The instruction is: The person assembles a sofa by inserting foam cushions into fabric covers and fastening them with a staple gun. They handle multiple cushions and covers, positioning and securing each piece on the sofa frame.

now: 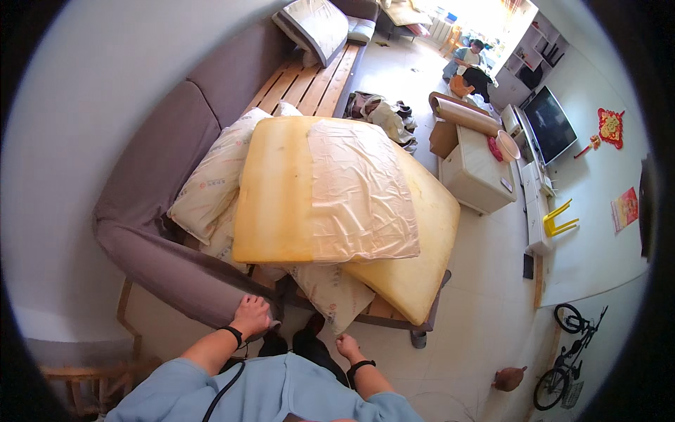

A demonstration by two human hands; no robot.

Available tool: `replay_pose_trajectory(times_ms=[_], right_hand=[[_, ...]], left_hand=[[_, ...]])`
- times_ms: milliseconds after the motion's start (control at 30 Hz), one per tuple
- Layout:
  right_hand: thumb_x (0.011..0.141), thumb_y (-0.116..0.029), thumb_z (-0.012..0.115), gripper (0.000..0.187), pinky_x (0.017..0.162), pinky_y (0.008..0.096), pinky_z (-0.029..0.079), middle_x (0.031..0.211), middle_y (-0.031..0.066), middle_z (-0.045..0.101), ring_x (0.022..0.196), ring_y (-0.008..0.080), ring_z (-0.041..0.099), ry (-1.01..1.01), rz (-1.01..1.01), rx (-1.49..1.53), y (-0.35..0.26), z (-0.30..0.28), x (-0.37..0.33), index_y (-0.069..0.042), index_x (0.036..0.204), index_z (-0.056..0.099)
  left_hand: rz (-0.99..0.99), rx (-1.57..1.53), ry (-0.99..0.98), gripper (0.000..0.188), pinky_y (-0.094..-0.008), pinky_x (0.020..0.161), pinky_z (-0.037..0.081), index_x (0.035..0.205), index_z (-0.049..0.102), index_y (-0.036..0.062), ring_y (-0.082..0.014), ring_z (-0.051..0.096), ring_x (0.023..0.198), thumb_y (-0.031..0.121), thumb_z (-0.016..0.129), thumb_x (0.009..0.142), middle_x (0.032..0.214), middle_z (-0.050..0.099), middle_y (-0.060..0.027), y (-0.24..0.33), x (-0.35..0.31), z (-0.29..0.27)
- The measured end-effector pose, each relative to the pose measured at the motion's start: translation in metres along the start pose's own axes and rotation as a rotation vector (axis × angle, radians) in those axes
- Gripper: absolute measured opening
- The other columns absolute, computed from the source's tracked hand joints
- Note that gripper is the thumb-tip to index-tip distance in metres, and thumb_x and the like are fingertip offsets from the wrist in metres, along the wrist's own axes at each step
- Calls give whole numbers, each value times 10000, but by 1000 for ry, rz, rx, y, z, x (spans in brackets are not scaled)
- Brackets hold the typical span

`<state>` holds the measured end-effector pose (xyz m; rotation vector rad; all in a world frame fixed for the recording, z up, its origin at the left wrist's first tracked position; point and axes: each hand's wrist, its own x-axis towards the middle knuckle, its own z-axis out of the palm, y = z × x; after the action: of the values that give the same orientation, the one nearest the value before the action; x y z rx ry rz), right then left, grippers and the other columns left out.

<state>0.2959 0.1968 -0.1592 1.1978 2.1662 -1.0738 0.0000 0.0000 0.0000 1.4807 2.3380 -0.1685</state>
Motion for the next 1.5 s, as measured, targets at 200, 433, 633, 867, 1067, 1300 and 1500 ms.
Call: replay_pose_trajectory(times_ms=[200,433,633,867,1067,1300,1500], right_hand=[[803,-246,558,279,779,384,492,897,170,661,844,309,636,30,18,40,-18,11,-31,-25,954,636],[794,-221,555,271,742,363,507,820,143,674,773,268,658,39,50,26,27,28,-50,-11,945,634],[792,-232,542,280,749,369,506,820,143,676,769,278,654,53,79,66,27,26,-59,-19,934,656],[797,-229,545,274,800,425,483,949,196,647,900,361,606,85,32,63,-8,17,-58,-16,937,645],[797,-224,550,255,809,420,478,958,183,643,907,367,597,82,12,58,-2,18,-53,-37,948,637],[793,-214,552,242,809,429,475,942,194,639,900,377,595,120,124,140,18,21,-46,-36,940,625],[791,-196,553,234,811,434,476,959,201,633,919,374,589,107,193,195,32,25,-41,-26,934,625]], left_hand=[[-12,-8,77,302,-408,898,343,953,620,57,-269,505,1004,264,551,745,991,573,-124,-11,-12,9],[-6,-16,124,280,-406,893,339,931,623,63,-273,503,997,258,526,756,988,580,-130,-8,-12,8],[-23,-10,76,296,-399,903,333,950,619,70,-268,489,1016,269,529,751,1010,569,-121,-8,-10,11],[-17,-34,92,320,-406,909,331,960,617,79,-255,490,1014,288,544,730,1012,561,-112,-8,-7,14],[-4,-14,95,328,-401,903,340,954,613,71,-258,490,1012,290,564,715,1016,562,-112,-1,-8,15],[30,-2,128,314,-399,896,343,940,617,67,-268,492,1010,266,575,700,1010,563,-115,-2,-2,20],[54,-29,135,299,-403,884,345,926,613,72,-268,493,1004,248,571,689,1011,563,-117,-1,2,13]])
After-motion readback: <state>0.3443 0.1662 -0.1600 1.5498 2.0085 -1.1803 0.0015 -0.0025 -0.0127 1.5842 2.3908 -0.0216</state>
